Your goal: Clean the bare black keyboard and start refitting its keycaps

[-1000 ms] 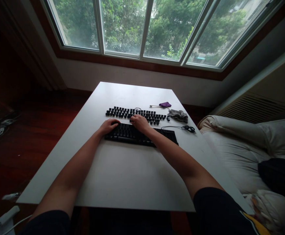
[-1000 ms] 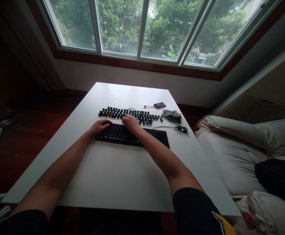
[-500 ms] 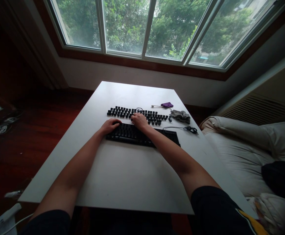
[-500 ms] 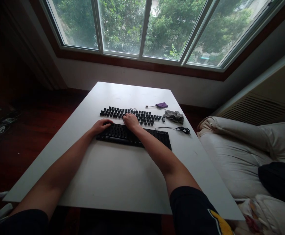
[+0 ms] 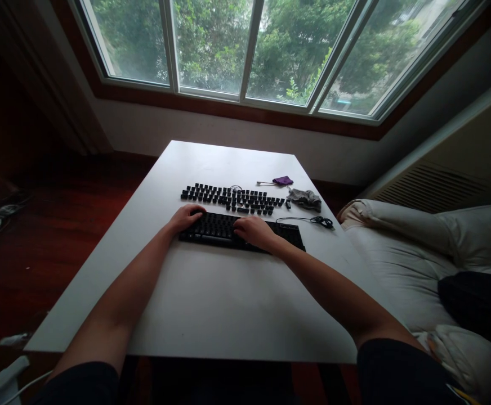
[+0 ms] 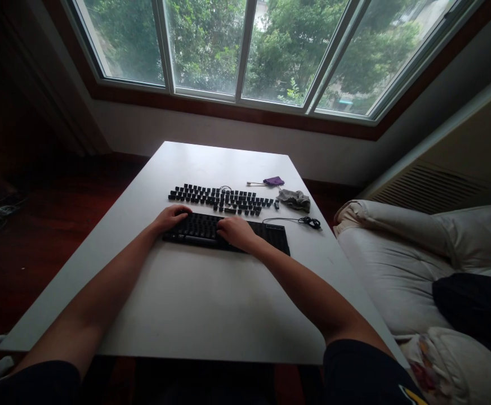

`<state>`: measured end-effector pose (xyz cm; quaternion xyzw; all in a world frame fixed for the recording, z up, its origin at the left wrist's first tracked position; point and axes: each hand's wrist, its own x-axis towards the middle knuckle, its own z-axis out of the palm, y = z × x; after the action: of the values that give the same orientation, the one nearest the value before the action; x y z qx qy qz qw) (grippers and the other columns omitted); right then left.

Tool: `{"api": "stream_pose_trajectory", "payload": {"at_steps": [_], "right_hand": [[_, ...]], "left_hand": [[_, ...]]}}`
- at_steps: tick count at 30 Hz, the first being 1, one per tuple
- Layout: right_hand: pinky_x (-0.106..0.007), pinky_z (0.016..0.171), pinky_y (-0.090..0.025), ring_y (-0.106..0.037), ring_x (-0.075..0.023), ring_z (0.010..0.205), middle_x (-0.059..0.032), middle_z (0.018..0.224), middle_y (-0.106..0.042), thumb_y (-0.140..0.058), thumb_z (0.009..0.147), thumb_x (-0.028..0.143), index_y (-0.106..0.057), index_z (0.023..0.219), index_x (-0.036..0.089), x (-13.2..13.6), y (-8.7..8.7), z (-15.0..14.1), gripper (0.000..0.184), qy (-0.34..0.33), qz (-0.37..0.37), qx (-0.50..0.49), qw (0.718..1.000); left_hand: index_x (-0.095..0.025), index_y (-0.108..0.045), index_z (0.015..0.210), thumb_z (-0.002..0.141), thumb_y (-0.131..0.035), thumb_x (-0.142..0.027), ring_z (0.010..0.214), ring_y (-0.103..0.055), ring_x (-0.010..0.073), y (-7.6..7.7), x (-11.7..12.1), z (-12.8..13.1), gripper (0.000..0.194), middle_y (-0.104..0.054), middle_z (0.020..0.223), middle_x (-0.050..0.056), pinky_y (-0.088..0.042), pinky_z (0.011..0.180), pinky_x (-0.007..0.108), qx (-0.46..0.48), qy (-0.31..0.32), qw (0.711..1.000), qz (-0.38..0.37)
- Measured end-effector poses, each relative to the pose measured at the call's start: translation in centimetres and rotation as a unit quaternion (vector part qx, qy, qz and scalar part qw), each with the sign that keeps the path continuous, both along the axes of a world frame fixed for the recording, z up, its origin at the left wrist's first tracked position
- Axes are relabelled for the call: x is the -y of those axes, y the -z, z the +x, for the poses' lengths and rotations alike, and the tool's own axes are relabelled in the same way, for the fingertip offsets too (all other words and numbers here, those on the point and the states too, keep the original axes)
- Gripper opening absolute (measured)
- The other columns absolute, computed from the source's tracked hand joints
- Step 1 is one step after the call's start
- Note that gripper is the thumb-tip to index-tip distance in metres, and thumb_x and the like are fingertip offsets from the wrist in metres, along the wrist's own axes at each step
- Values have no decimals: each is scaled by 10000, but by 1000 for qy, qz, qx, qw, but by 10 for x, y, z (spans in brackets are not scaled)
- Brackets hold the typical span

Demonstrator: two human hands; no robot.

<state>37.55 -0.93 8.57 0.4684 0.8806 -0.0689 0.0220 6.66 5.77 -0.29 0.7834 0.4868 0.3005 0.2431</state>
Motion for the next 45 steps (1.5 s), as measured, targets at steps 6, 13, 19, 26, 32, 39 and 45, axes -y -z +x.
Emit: {"api": "stream_pose_trajectory", "payload": {"at_steps": [6, 13, 19, 26, 32, 39, 45], "right_hand": [[-253, 850, -441, -679, -205, 1039, -57, 1121, -745, -580, 988, 322, -744, 1123, 219, 6, 8, 3, 236, -15, -13, 9, 1000], [-246, 833, -448, -675, -217, 1057, -77, 1120, -746, -590, 974, 330, -747, 1066, 209, 9, 1, -4, 218, -20, -16, 46, 999], [-255, 809, -461, -685, -231, 1041, -81, 1086, -754, -596, 959, 319, -749, 1027, 211, 8, -3, -7, 200, -30, -15, 64, 997], [-255, 807, -468, -690, -237, 1036, -88, 1083, -754, -598, 951, 316, -736, 1033, 209, 9, -2, -9, 193, -28, -9, 70, 997], [-264, 758, -466, -702, -243, 990, -93, 1096, -748, -593, 948, 314, -698, 1056, 208, 12, 4, -9, 184, -24, 8, 63, 998], [-275, 771, -468, -699, -249, 1000, -106, 1096, -747, -582, 941, 298, -702, 1057, 204, 12, 2, -11, 192, -14, 2, 71, 997], [-262, 775, -462, -691, -238, 1025, -76, 1072, -753, -593, 947, 331, -723, 1003, 221, 9, 0, -7, 181, -23, -5, 64, 998]], "left_hand": [[-254, -760, 1088, 876, -576, -389, 1102, -653, 266, -2, 2, 2, 311, -747, 1132, 47, -494, 1033, 408, 2, -4, 1000, -1], [-251, -756, 1089, 878, -574, -387, 1098, -656, 261, -2, 2, 2, 310, -746, 1132, 46, -490, 1040, 403, 8, -1, 1000, -1], [-250, -755, 1096, 883, -571, -379, 1108, -653, 261, -1, 2, 2, 310, -743, 1144, 48, -495, 1036, 404, 6, -1, 1000, -3], [-253, -756, 1088, 876, -576, -382, 1103, -658, 259, -2, 1, 3, 306, -746, 1137, 43, -499, 1035, 404, 5, -4, 1000, -6], [-249, -754, 1093, 881, -567, -379, 1096, -659, 258, -3, 2, 3, 311, -745, 1139, 45, -492, 1042, 402, 5, 1, 1000, -3], [-253, -756, 1083, 873, -578, -392, 1096, -656, 260, -2, 2, 3, 308, -745, 1132, 46, -499, 1026, 397, 8, -3, 1000, -4], [-247, -755, 1093, 882, -571, -390, 1102, -652, 260, -2, 2, 2, 315, -744, 1137, 48, -495, 1033, 397, 5, 0, 1000, -5]]}}
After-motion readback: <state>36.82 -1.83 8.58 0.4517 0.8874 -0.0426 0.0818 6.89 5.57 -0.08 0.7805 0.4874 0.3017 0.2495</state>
